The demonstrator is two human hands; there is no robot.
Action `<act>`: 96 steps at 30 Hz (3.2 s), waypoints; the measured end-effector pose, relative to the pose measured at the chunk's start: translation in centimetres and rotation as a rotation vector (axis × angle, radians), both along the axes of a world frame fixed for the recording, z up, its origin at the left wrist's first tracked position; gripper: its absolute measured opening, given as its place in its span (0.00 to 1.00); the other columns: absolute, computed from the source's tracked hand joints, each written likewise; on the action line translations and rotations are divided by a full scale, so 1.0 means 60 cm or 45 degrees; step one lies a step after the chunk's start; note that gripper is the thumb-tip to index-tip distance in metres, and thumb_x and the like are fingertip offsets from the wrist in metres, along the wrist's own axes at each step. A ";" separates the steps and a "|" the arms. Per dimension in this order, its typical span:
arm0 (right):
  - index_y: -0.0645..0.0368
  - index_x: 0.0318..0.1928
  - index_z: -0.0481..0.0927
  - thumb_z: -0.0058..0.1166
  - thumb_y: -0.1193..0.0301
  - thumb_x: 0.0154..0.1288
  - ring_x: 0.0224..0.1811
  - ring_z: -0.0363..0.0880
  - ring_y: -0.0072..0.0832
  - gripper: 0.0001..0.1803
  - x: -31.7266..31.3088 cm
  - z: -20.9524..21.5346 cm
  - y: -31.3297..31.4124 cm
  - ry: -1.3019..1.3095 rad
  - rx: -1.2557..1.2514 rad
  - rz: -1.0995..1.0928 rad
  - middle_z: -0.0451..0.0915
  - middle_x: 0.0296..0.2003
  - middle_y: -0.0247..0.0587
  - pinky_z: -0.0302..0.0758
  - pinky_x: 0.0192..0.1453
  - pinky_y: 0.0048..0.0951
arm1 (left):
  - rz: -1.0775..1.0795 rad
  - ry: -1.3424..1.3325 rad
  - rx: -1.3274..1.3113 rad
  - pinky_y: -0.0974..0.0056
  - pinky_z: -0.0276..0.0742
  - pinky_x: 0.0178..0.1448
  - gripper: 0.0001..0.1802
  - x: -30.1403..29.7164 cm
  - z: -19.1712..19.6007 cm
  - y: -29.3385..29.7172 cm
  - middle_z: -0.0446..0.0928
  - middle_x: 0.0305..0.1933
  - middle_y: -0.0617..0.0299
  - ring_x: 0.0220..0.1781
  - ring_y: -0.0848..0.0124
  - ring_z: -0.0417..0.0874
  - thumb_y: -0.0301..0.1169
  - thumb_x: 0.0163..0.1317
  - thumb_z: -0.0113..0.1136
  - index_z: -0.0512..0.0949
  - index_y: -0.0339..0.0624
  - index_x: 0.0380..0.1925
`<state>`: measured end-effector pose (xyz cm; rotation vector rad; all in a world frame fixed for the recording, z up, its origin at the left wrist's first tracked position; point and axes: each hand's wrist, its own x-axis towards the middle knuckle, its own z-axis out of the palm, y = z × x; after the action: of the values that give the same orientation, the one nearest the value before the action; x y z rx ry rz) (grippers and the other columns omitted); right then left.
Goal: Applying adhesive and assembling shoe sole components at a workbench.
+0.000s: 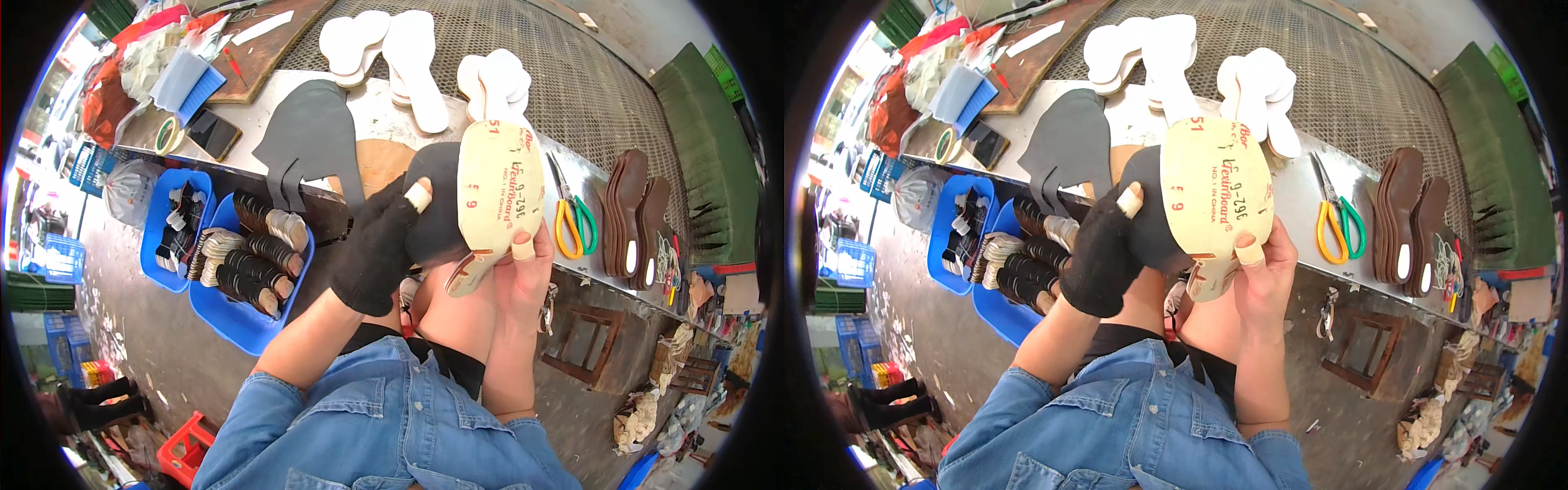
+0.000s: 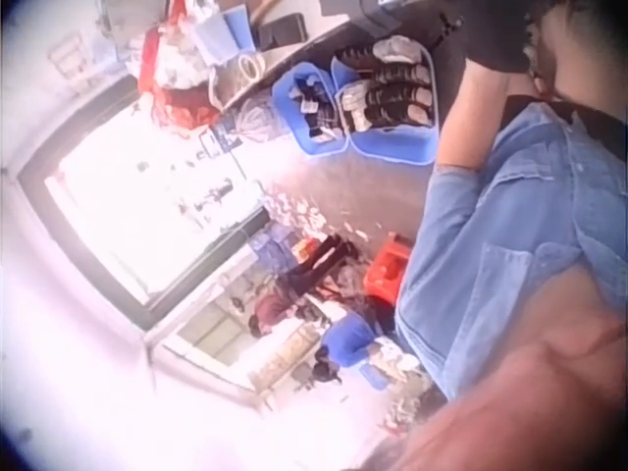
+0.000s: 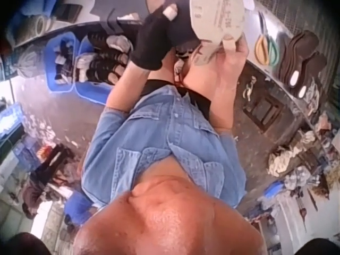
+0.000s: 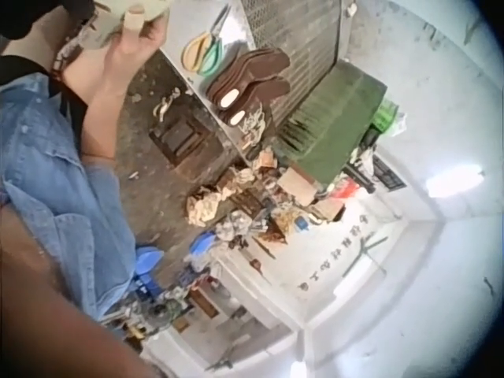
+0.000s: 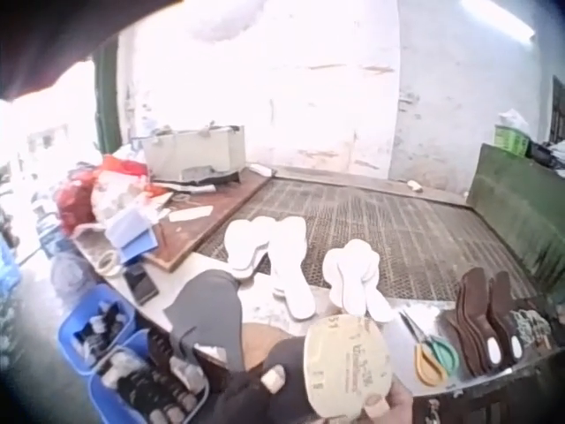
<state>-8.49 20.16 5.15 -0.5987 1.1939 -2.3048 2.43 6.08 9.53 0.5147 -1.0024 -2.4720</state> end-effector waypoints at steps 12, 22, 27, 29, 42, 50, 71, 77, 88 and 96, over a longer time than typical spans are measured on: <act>0.67 0.46 0.73 0.61 0.67 0.58 0.42 0.74 0.18 0.20 0.087 0.019 0.010 0.009 0.178 -0.054 0.78 0.41 0.36 0.69 0.47 0.21 | 0.047 -0.027 -0.094 0.71 0.73 0.48 0.22 0.025 0.006 -0.007 0.76 0.48 0.60 0.46 0.75 0.76 0.39 0.68 0.49 0.70 0.35 0.55; 0.66 0.43 0.74 0.60 0.71 0.59 0.40 0.74 0.16 0.14 0.090 0.026 0.004 0.003 0.182 -0.046 0.78 0.38 0.34 0.70 0.45 0.19 | 0.033 -0.024 -0.078 0.70 0.72 0.44 0.20 0.027 -0.007 -0.013 0.76 0.42 0.63 0.41 0.76 0.76 0.42 0.68 0.47 0.72 0.37 0.50; 0.66 0.43 0.74 0.60 0.73 0.59 0.39 0.75 0.16 0.14 0.090 0.028 0.004 -0.011 0.172 -0.030 0.78 0.37 0.34 0.71 0.45 0.19 | -0.011 0.010 -0.031 0.67 0.73 0.52 0.21 0.031 -0.013 -0.016 0.76 0.47 0.59 0.48 0.71 0.77 0.44 0.68 0.46 0.71 0.40 0.51; 0.66 0.43 0.74 0.60 0.74 0.59 0.39 0.75 0.16 0.13 0.088 0.028 0.003 -0.018 0.164 -0.030 0.78 0.37 0.34 0.71 0.45 0.20 | -0.011 -0.185 -0.080 0.66 0.74 0.52 0.22 0.034 0.001 -0.015 0.76 0.47 0.58 0.48 0.70 0.78 0.45 0.68 0.46 0.71 0.40 0.52; 0.65 0.44 0.71 0.57 0.72 0.62 0.41 0.75 0.18 0.13 0.068 -0.048 0.038 0.184 0.444 0.111 0.77 0.39 0.36 0.72 0.46 0.21 | 0.114 -0.333 -0.816 0.72 0.71 0.39 0.17 0.005 -0.009 -0.071 0.75 0.34 0.64 0.33 0.80 0.74 0.41 0.67 0.49 0.74 0.38 0.43; 0.61 0.39 0.73 0.48 0.65 0.68 0.30 0.73 0.11 0.11 0.066 0.044 0.011 0.032 0.323 -0.041 0.77 0.31 0.30 0.70 0.34 0.15 | -0.106 0.078 -0.444 0.67 0.68 0.55 0.21 0.010 -0.038 -0.012 0.74 0.49 0.60 0.51 0.74 0.73 0.29 0.62 0.50 0.69 0.33 0.55; 0.68 0.45 0.73 0.59 0.71 0.57 0.38 0.76 0.20 0.18 0.055 0.019 0.008 0.212 0.492 -0.155 0.78 0.35 0.38 0.73 0.43 0.24 | -0.014 -0.008 -0.187 0.68 0.73 0.49 0.21 0.028 -0.022 -0.003 0.80 0.43 0.62 0.45 0.75 0.77 0.31 0.56 0.65 0.75 0.36 0.49; 0.72 0.54 0.68 0.54 0.79 0.59 0.45 0.77 0.25 0.22 0.019 0.066 -0.005 0.117 0.086 0.304 0.78 0.44 0.45 0.73 0.52 0.26 | -0.030 -0.031 -0.486 0.67 0.73 0.51 0.22 0.016 -0.049 0.009 0.80 0.45 0.58 0.45 0.73 0.78 0.24 0.52 0.66 0.74 0.34 0.48; 0.68 0.38 0.78 0.60 0.80 0.56 0.35 0.78 0.19 0.09 0.005 0.041 -0.004 0.276 0.332 0.224 0.81 0.32 0.37 0.76 0.37 0.21 | -0.185 0.083 -0.375 0.65 0.75 0.52 0.24 0.016 -0.031 -0.003 0.78 0.48 0.56 0.48 0.71 0.78 0.22 0.52 0.64 0.72 0.34 0.51; 0.68 0.46 0.77 0.54 0.75 0.62 0.26 0.79 0.32 0.13 0.066 0.037 -0.022 0.923 0.830 -0.512 0.80 0.28 0.47 0.74 0.32 0.28 | 0.314 -0.024 -0.495 0.67 0.76 0.46 0.22 -0.001 -0.046 0.015 0.79 0.45 0.58 0.44 0.72 0.79 0.26 0.53 0.66 0.73 0.34 0.49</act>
<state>-4.51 18.85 7.36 -1.0387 2.4542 -1.8085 2.38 6.97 6.76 0.4979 -1.3021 -1.9959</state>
